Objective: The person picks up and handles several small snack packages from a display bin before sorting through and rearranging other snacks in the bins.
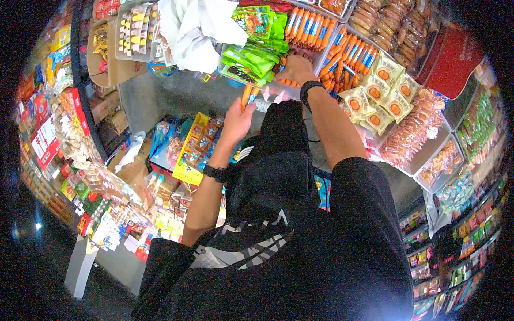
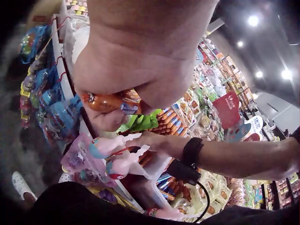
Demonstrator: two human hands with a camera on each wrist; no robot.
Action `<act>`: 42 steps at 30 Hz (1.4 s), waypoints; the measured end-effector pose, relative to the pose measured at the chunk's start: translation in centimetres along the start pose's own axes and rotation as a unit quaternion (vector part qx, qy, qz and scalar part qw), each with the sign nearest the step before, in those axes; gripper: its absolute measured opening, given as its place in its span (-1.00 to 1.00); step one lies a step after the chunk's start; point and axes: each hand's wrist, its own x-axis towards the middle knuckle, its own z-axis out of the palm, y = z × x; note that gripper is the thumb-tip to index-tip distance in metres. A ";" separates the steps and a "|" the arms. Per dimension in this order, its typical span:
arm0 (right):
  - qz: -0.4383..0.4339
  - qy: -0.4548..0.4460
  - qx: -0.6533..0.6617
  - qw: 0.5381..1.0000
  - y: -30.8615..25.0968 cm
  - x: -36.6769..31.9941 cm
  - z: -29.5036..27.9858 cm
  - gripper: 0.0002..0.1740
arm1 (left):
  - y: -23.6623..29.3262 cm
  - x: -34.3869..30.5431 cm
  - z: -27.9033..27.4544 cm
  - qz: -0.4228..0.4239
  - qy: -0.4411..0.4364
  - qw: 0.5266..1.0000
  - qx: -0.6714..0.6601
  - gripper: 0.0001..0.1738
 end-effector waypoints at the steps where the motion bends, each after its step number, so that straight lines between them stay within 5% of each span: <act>1: 0.019 -0.072 0.064 0.995 -0.4 -0.6 -1.3 -0.25 | -0.2 0.0 0.0 -0.002 0.002 1.000 0.007 -0.58; 3: 0.039 -0.145 0.125 0.981 -0.4 -0.7 -1.6 -0.20 | -0.8 -0.1 0.2 -0.007 0.004 1.000 0.013 -0.58; 5: -0.106 0.047 0.026 0.993 1.2 1.2 0.7 -0.06 | -1.0 -0.1 0.4 -0.002 0.002 1.000 -0.007 -0.58; 8: -0.072 0.113 -0.072 0.988 0.2 0.2 0.8 0.11 | 0.0 -0.5 0.3 -0.020 -0.009 0.999 -0.032 -0.58; 12: -0.056 0.067 -0.074 0.993 -0.2 0.1 0.1 0.21 | -0.9 -0.2 1.2 -0.002 -0.007 1.000 -0.010 -0.58; 14: 0.007 -0.127 0.041 0.991 0.1 1.3 -0.5 0.25 | -0.3 -0.1 1.3 0.016 -0.002 1.000 0.007 -0.58; 15: 0.006 -0.123 0.041 0.992 0.0 0.8 -0.6 0.25 | 0.1 -0.1 1.2 0.021 0.001 1.000 0.007 -0.58; 18: -0.014 0.114 -0.087 0.990 -0.5 -1.1 0.2 0.18 | 1.1 -0.3 0.6 0.003 -0.012 1.000 -0.014 -0.61; 22: -0.061 0.001 0.057 0.997 0.4 -1.1 -0.1 0.12 | 0.8 -1.0 0.3 0.017 0.010 1.000 -0.004 -0.62; 25: -0.029 -0.038 0.023 0.999 0.0 -1.0 -0.6 0.10 | 0.9 -1.6 0.1 0.025 0.012 1.000 0.013 -0.61; 29: -0.054 -0.018 0.064 0.996 0.1 -1.8 -0.7 0.21 | 1.3 -1.9 -0.3 0.026 0.010 0.999 0.020 -0.59; 31: -0.088 0.070 0.029 0.993 0.7 -1.1 0.7 0.19 | 1.9 -2.1 -0.7 0.041 0.025 0.999 0.020 -0.61; 35: -0.105 -0.033 0.081 0.991 1.0 -0.7 -0.6 0.18 | 3.0 -1.6 -1.4 0.049 0.032 0.998 -0.021 -0.63; 42: -0.105 -0.017 0.056 0.993 1.6 1.0 0.2 0.15 | 3.9 -0.1 -2.2 0.072 0.048 0.996 0.020 -0.63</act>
